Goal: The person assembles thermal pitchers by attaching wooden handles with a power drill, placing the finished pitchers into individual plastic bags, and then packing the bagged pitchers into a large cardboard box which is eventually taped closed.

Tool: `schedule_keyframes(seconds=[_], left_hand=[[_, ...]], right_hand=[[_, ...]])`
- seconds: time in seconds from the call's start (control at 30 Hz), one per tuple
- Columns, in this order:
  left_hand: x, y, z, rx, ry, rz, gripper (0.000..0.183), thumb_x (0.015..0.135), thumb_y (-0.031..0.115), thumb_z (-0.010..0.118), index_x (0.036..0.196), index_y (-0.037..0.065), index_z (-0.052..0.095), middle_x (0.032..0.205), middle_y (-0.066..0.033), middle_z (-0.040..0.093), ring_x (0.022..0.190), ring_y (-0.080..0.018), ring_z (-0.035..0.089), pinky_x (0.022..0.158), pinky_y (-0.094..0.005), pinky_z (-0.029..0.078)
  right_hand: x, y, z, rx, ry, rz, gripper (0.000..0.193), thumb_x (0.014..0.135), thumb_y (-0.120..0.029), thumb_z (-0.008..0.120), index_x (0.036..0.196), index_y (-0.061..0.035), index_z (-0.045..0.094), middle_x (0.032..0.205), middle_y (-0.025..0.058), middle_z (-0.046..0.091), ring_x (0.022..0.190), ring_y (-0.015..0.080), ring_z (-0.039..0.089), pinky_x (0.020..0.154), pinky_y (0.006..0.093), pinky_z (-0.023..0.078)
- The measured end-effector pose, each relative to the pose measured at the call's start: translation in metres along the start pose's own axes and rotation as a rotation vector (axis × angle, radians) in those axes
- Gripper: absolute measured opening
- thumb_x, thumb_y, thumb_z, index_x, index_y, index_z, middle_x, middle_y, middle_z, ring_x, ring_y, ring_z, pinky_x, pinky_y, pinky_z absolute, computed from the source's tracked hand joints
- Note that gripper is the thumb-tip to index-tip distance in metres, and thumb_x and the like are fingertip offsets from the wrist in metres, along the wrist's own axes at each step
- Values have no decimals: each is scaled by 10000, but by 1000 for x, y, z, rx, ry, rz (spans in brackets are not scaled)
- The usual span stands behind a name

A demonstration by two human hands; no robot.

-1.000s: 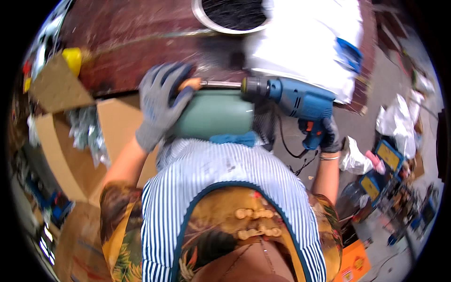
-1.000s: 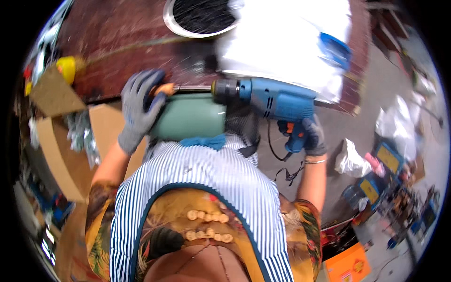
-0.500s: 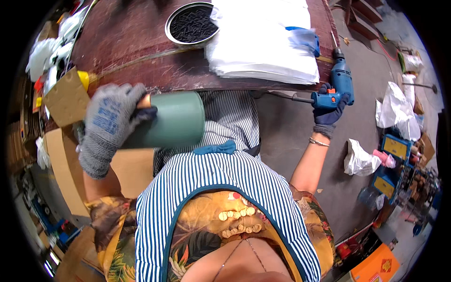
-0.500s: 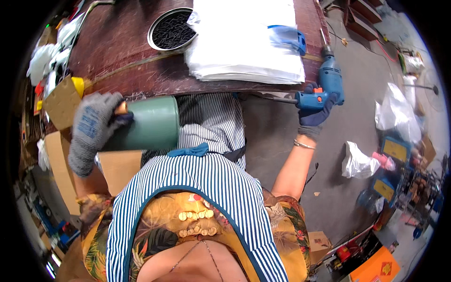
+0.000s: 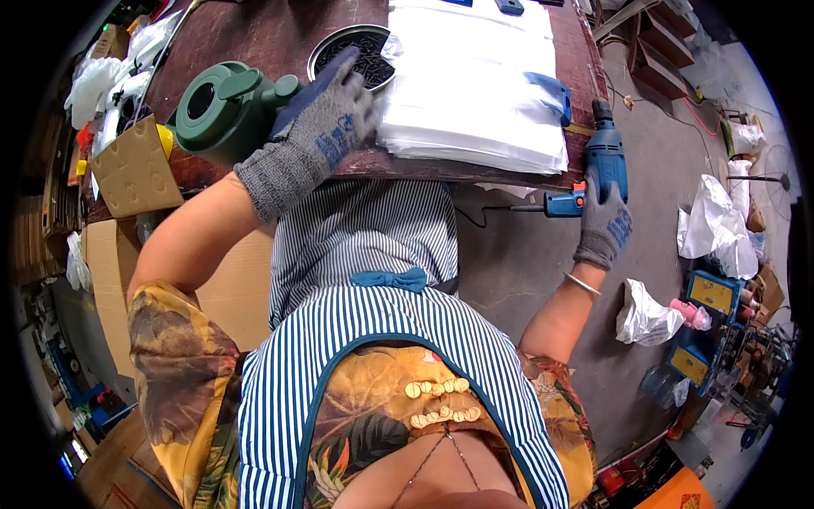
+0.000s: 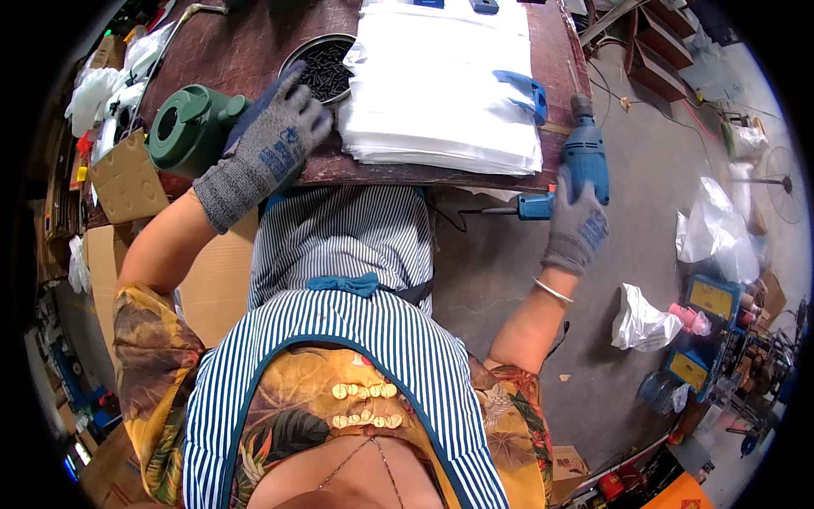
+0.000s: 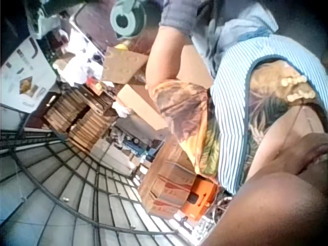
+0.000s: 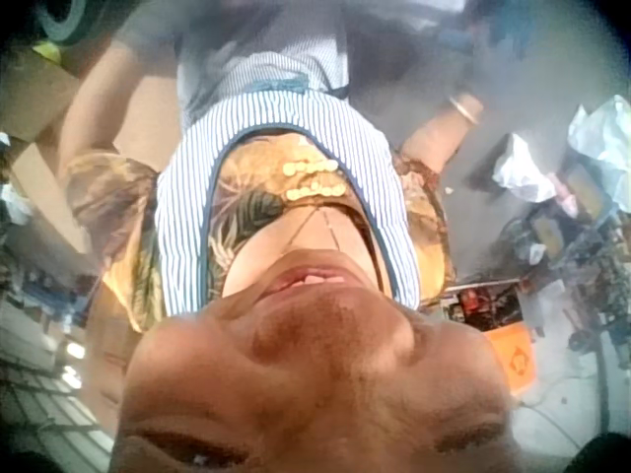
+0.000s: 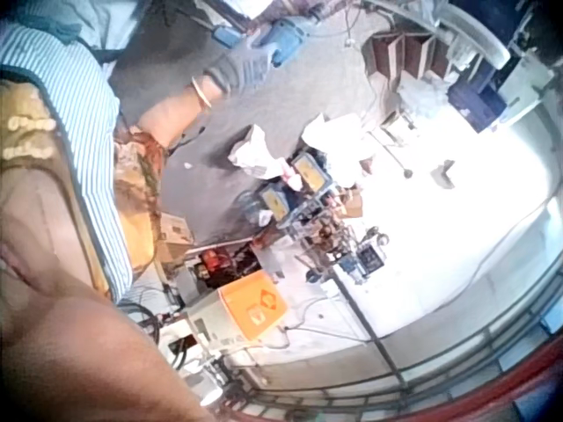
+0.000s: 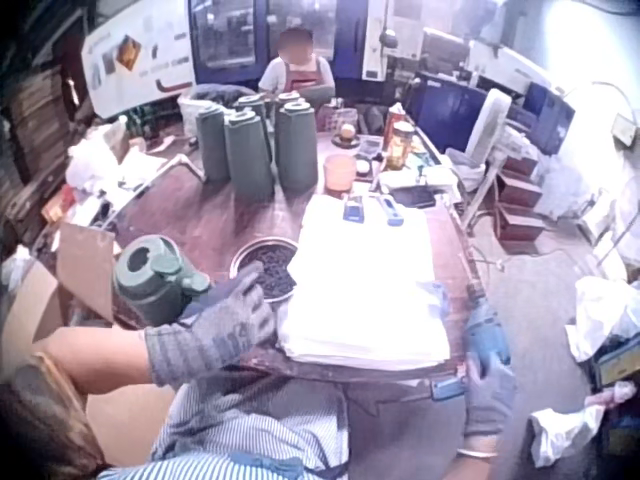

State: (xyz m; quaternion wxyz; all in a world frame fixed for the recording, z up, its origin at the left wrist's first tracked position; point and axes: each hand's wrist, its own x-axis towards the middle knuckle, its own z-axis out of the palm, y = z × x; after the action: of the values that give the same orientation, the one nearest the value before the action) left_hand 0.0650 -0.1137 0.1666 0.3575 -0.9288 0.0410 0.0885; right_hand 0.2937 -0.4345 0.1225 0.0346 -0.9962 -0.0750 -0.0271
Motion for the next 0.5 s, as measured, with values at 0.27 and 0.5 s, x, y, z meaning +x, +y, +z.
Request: schedule_keyframes(seconds=[0.27, 0.5], left_hand=[[78, 20, -13, -825, 951, -381, 725, 846, 434, 688, 1453, 125, 437, 1466, -117, 449, 1369, -347, 390, 1106, -497, 334], [31, 104, 31, -825, 304, 23, 747, 861, 498, 645, 1484, 172, 394, 1545, -110, 347, 1452, -356, 267, 1192, -544, 203]], right_hand=[[58, -151, 28, 227, 155, -918, 503, 894, -476, 637, 1281, -154, 622, 1042, 145, 700, 962, 316, 660, 924, 423, 465], [-21, -71, 29, 522, -158, -1337, 381, 852, -394, 712, 1120, -123, 713, 864, 91, 713, 817, 253, 685, 788, 389, 524]])
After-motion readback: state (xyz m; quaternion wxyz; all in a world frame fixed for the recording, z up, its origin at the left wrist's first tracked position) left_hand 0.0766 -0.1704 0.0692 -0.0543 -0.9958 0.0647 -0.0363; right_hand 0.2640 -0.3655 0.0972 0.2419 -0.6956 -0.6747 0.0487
